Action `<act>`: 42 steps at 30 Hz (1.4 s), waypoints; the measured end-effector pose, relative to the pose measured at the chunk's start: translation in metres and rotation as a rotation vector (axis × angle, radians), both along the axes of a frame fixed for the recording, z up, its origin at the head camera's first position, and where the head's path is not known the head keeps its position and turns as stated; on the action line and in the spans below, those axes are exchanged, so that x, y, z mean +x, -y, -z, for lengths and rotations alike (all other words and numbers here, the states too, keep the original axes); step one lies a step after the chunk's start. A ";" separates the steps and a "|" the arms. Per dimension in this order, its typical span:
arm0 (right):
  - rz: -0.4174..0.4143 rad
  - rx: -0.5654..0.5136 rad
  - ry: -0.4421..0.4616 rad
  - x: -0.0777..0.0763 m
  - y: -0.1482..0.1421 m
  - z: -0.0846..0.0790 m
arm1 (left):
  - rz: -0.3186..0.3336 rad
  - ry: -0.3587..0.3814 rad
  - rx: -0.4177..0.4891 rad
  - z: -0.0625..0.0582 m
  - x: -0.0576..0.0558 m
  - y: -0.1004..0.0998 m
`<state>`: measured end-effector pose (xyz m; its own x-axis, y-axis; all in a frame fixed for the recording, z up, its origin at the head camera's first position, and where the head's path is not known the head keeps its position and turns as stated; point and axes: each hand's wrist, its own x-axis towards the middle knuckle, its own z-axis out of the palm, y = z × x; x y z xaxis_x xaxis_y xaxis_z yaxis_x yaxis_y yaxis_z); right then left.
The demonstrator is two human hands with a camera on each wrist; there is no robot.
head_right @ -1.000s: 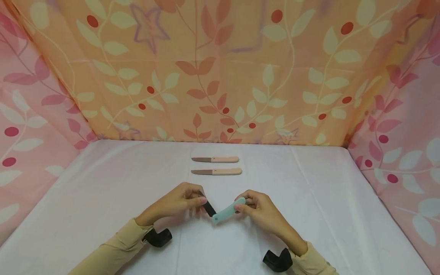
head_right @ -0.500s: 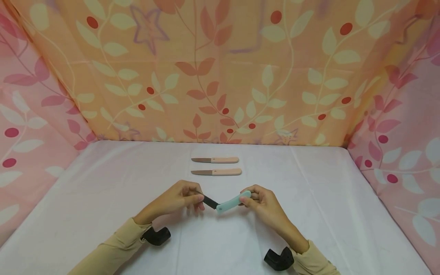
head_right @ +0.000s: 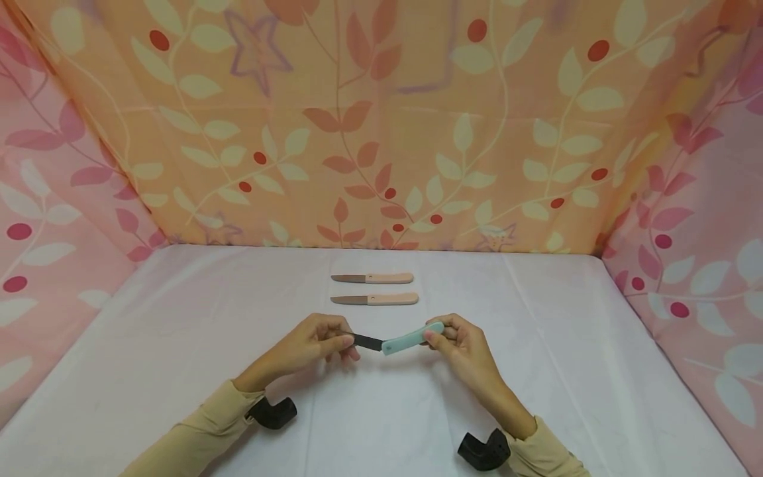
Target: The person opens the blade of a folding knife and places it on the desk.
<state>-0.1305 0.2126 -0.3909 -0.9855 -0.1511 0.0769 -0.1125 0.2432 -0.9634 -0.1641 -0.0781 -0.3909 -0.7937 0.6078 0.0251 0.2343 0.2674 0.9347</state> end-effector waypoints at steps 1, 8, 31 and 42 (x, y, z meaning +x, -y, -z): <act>0.011 -0.005 -0.007 0.000 0.000 0.000 | -0.002 0.001 0.018 0.001 0.000 -0.001; 0.076 -0.053 -0.033 0.000 0.001 0.000 | -0.012 0.028 0.121 0.007 0.001 -0.006; 0.088 -0.078 -0.025 -0.005 0.000 0.007 | -0.203 -0.036 -0.137 0.004 -0.001 -0.001; 0.003 0.016 0.040 -0.007 -0.003 0.010 | -0.256 -0.109 -0.171 0.007 -0.009 0.006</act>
